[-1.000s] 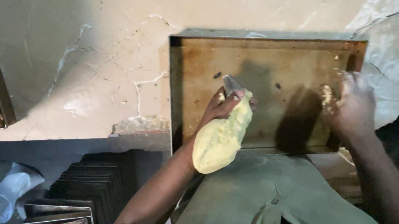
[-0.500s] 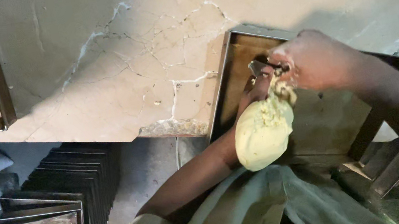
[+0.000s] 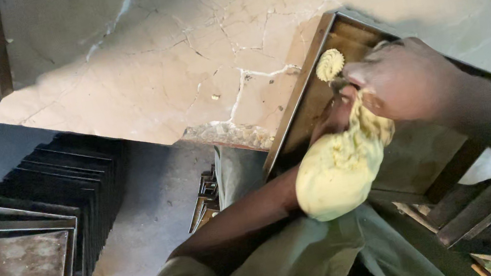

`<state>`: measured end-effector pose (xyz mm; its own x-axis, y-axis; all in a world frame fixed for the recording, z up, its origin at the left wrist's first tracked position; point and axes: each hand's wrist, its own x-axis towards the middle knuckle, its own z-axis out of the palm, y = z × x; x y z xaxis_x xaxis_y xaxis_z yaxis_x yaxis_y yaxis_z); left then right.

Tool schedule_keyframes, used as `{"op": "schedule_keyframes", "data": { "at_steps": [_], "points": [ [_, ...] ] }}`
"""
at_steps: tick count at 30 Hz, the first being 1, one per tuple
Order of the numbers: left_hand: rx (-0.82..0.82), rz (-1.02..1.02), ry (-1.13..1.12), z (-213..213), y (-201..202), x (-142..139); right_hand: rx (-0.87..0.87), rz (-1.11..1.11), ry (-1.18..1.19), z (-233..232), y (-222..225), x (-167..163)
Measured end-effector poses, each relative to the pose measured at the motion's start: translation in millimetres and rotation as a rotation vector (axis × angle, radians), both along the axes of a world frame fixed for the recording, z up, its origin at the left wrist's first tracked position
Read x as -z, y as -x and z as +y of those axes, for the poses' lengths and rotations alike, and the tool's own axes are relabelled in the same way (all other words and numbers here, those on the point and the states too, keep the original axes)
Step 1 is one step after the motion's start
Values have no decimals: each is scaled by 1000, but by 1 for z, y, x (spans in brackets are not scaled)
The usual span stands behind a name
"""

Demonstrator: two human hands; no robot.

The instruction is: The person portions a soft yellow dough by hand, pinching off pieces and pressing them onto a metal baking tray to form round cookies, using a small metal scraper to cut and shape the dough. They fill one tray, stack it with finished trays, and continue portioning onto a new tray.

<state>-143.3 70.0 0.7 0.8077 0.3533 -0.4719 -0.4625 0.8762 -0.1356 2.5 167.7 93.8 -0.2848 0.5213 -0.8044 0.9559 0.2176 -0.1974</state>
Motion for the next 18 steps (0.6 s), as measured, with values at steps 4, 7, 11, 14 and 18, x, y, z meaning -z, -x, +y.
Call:
{"op": "schedule_keyframes", "data": {
  "at_steps": [4,7,11,14,18],
  "points": [
    [4,17,4,-11,19,-6,310,39,465,4,15,-17],
    [-18,13,18,-22,26,-7,99,33,102,-8,29,6],
    [-63,13,49,-40,28,-5,55,79,36,-39,32,47],
    [-94,8,40,-47,31,-4,24,38,-39,-52,34,54],
    [-80,65,0,-56,51,-14,-65,146,28,-50,38,24]
  ]
}}
